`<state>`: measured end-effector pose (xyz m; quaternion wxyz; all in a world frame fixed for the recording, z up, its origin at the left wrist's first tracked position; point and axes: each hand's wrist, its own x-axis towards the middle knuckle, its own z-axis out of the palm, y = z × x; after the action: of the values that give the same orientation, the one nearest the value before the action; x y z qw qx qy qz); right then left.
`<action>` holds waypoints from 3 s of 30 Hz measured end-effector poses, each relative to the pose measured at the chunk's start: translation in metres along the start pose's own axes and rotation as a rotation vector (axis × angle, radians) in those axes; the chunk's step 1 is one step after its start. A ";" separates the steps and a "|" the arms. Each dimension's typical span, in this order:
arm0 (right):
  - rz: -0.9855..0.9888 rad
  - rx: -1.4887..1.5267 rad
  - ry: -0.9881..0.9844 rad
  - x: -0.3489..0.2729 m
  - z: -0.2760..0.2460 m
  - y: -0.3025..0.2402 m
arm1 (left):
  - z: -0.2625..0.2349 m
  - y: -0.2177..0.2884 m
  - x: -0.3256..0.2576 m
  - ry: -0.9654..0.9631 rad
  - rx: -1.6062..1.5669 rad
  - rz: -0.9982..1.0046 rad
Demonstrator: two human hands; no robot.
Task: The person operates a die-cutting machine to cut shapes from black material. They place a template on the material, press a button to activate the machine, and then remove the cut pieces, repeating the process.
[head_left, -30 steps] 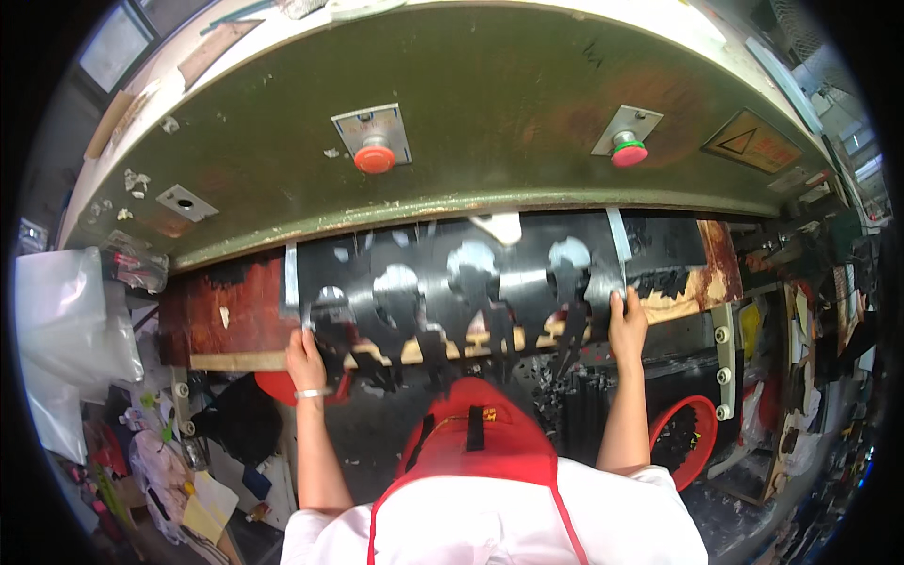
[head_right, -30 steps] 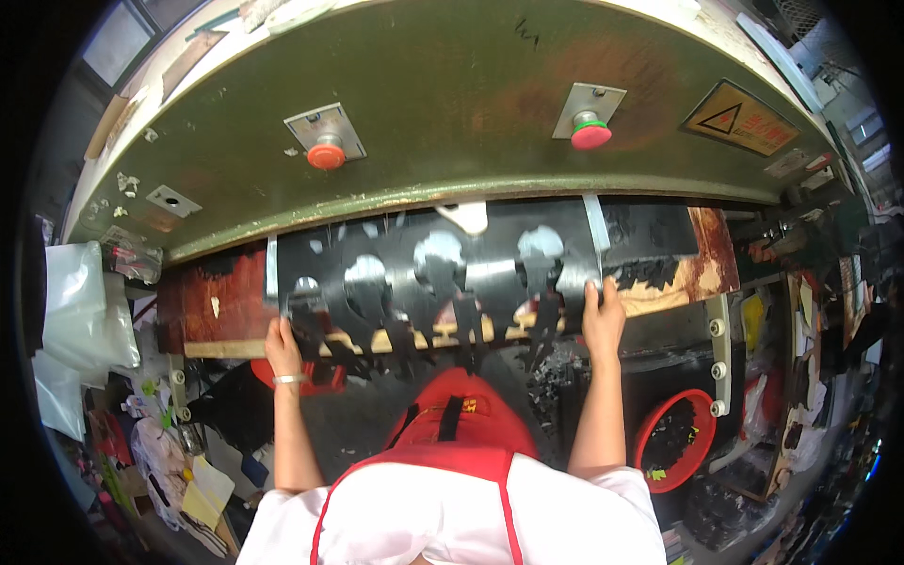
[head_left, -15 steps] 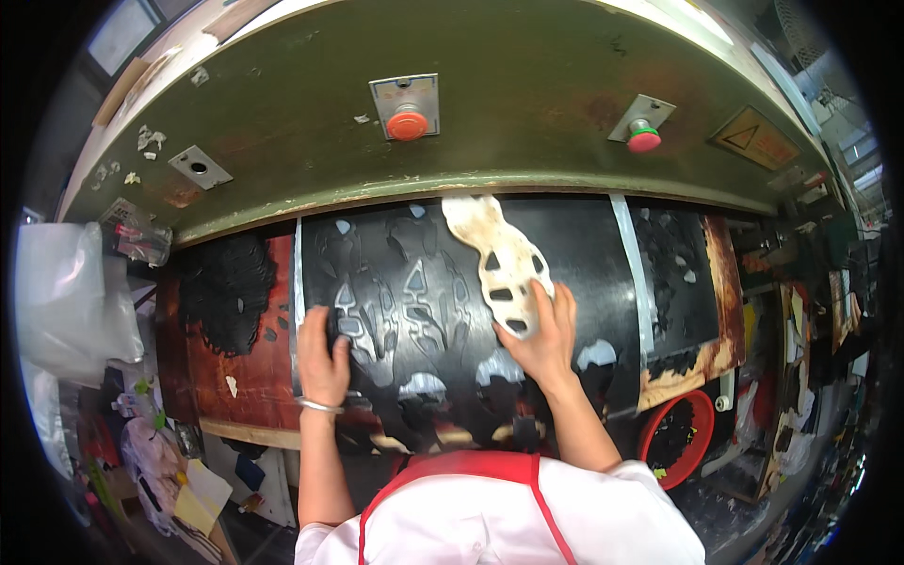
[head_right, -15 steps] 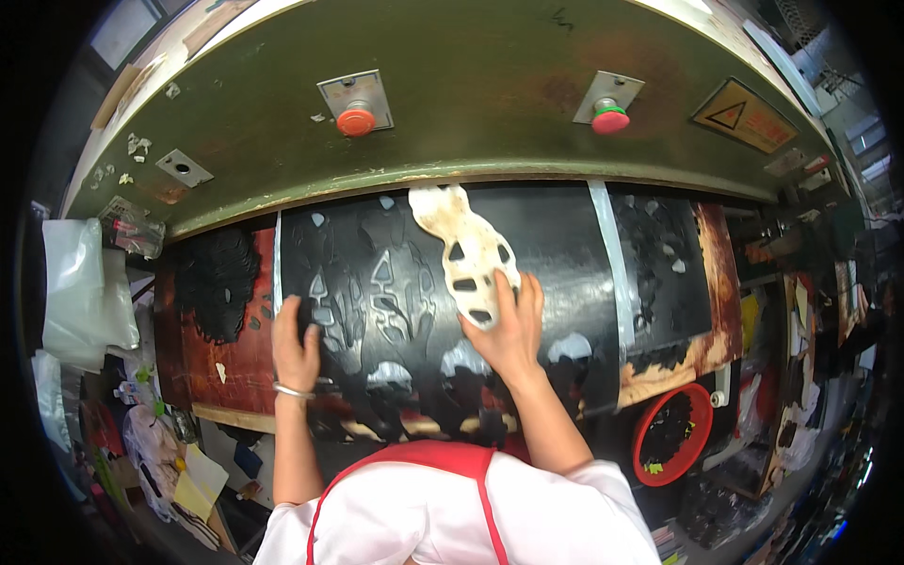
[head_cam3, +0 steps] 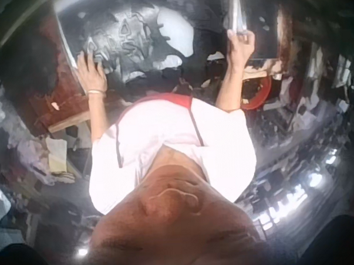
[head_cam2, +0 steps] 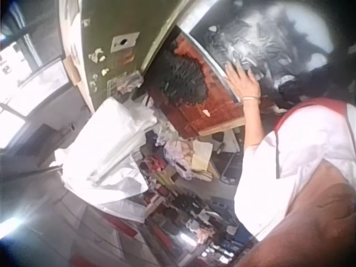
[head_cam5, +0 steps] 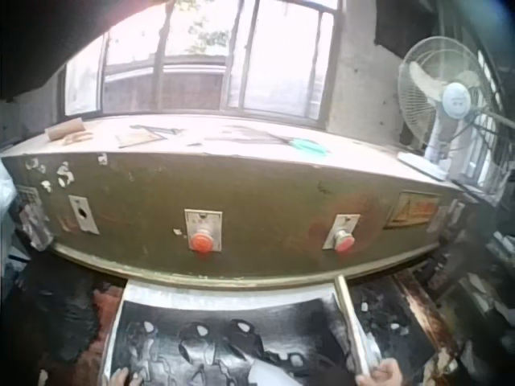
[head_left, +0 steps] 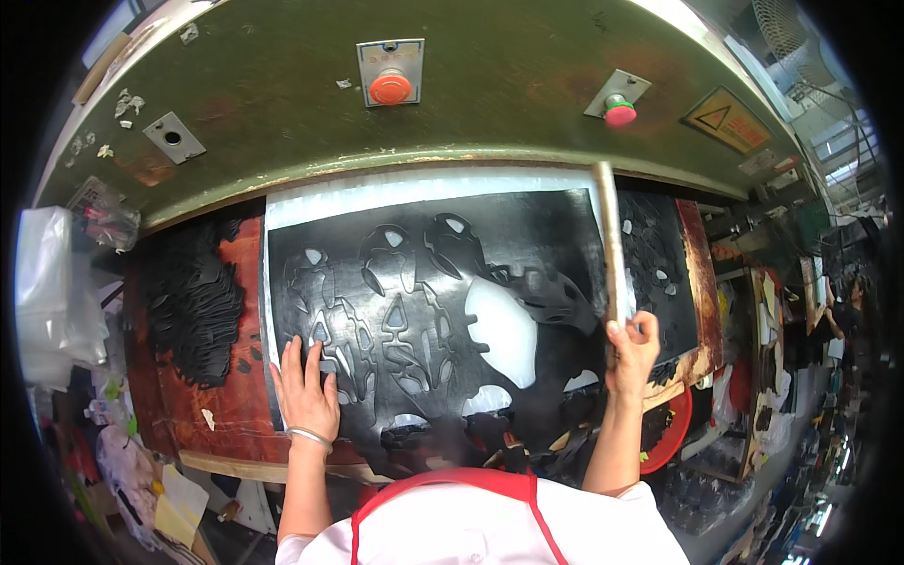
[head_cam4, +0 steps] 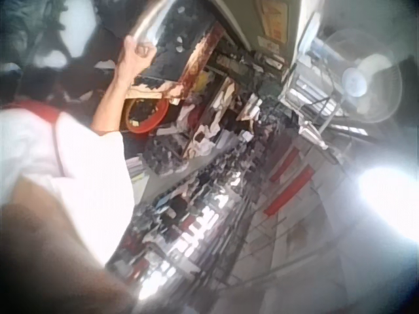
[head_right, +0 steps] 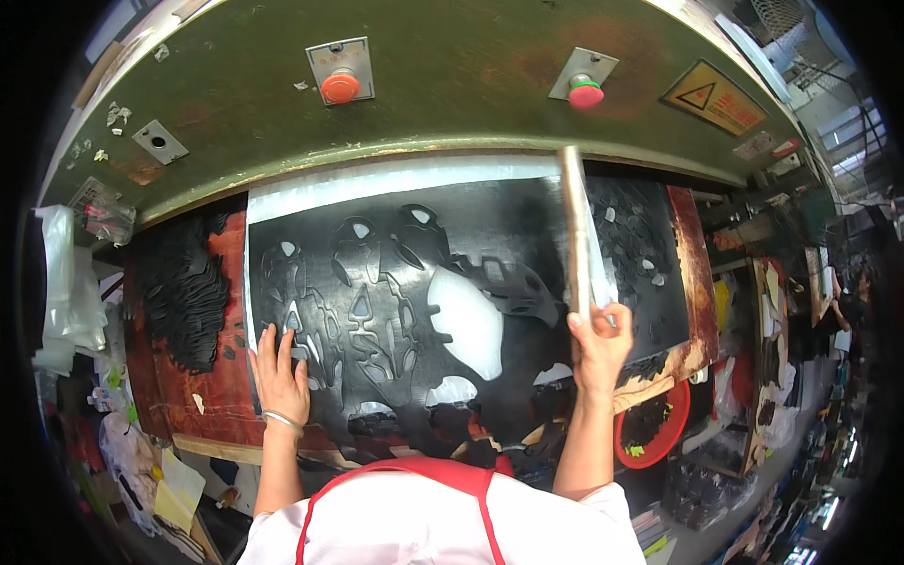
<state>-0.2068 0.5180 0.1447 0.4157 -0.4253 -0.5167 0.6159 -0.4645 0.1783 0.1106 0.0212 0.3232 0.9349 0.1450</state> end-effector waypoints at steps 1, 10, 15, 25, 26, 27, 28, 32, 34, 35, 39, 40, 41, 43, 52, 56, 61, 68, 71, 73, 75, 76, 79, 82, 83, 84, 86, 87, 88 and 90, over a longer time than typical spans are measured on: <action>-0.107 -0.028 0.035 -0.003 -0.011 -0.004 | 0.000 0.000 0.000 0.005 0.001 0.007; -0.305 -0.255 -0.079 -0.028 -0.053 -0.037 | 0.004 -0.003 0.008 0.033 0.044 0.054; -0.317 -0.615 -0.243 0.015 -0.017 -0.004 | 0.000 -0.001 0.015 0.020 0.035 0.063; -0.440 -0.855 -0.304 0.072 0.015 0.020 | -0.004 0.003 0.057 0.071 -0.104 0.038; -0.442 -0.818 -0.293 0.077 0.016 0.023 | -0.005 -0.004 0.068 0.089 -0.235 0.037; -0.356 -0.561 -0.231 0.080 0.019 0.029 | -0.006 -0.012 0.075 0.093 -0.372 0.020; -0.298 -0.414 -0.115 0.083 0.021 0.036 | -0.007 -0.020 0.078 0.148 -0.422 0.006; -0.216 -0.281 0.077 0.112 0.039 0.050 | 0.000 -0.049 0.068 0.360 -0.320 -0.183; -0.274 -0.335 0.048 0.137 0.059 0.043 | 0.014 -0.056 0.059 0.398 -0.396 -0.293; -0.228 -0.418 0.059 0.148 0.067 0.032 | 0.022 -0.058 0.056 0.371 -0.463 -0.357; -0.812 -0.648 0.182 0.204 0.120 -0.019 | 0.048 -0.059 0.068 0.288 -0.398 -0.330; -0.972 -0.892 0.238 0.214 0.129 -0.033 | 0.050 -0.062 0.079 0.272 -0.359 -0.337; -0.958 -0.831 0.249 0.218 0.144 -0.038 | 0.055 -0.061 0.089 0.294 -0.364 -0.334; -0.904 -0.868 0.229 0.220 0.160 -0.047 | 0.060 -0.063 0.112 0.353 -0.374 -0.355; -0.799 -0.957 0.141 0.215 0.124 -0.016 | 0.044 -0.051 0.153 0.416 -0.255 -0.314; -0.428 -0.746 0.158 0.188 0.055 0.036 | 0.043 -0.053 0.151 0.305 -0.333 -0.411; -0.502 -0.866 0.161 0.190 0.001 0.113 | 0.048 -0.051 0.137 0.227 0.164 -0.302; -0.906 -0.823 0.179 0.184 0.004 0.096 | 0.047 -0.030 0.141 0.515 -0.402 -0.308; -1.019 -0.858 0.169 0.140 -0.005 0.067 | 0.056 -0.030 0.116 0.559 -0.492 -0.247; -1.083 -0.902 0.170 0.111 -0.008 0.049 | 0.062 -0.036 0.089 0.580 -0.545 -0.171; -1.137 -0.961 0.183 0.095 0.003 0.032 | 0.058 -0.038 0.059 0.558 -0.573 -0.108; -1.171 -0.994 0.192 0.091 0.008 0.021 | 0.054 -0.037 0.048 0.528 -0.598 -0.109; -1.138 -1.215 -0.015 0.085 0.045 -0.007 | 0.032 -0.035 0.028 0.192 -0.592 -0.315; -0.895 -1.482 -0.192 0.064 0.070 -0.018 | 0.010 -0.027 0.015 0.300 -0.630 -0.491; -0.987 -1.394 -0.205 0.059 0.075 -0.018 | 0.003 -0.023 0.014 0.560 -0.436 -0.416; -1.068 -1.314 -0.211 0.056 0.078 -0.015 | -0.001 -0.018 0.015 0.547 -0.431 -0.399; -1.145 -1.182 -0.296 0.056 0.072 -0.010 | -0.004 0.002 0.023 0.479 -0.422 -0.301; -0.962 -1.202 -0.311 0.055 0.069 -0.001 | -0.001 0.012 0.030 0.499 -0.484 -0.156; -0.849 -1.063 -0.357 0.058 0.064 0.003 | 0.005 0.026 0.037 0.486 -0.570 -0.001; -0.450 -0.903 -0.329 0.055 0.044 0.006 | 0.023 0.056 0.048 0.537 -0.481 0.210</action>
<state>-0.2656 0.5575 0.1378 0.2264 -0.3385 -0.8673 0.2864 -0.4659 0.2560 0.1074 -0.1647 0.3536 0.8081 0.4413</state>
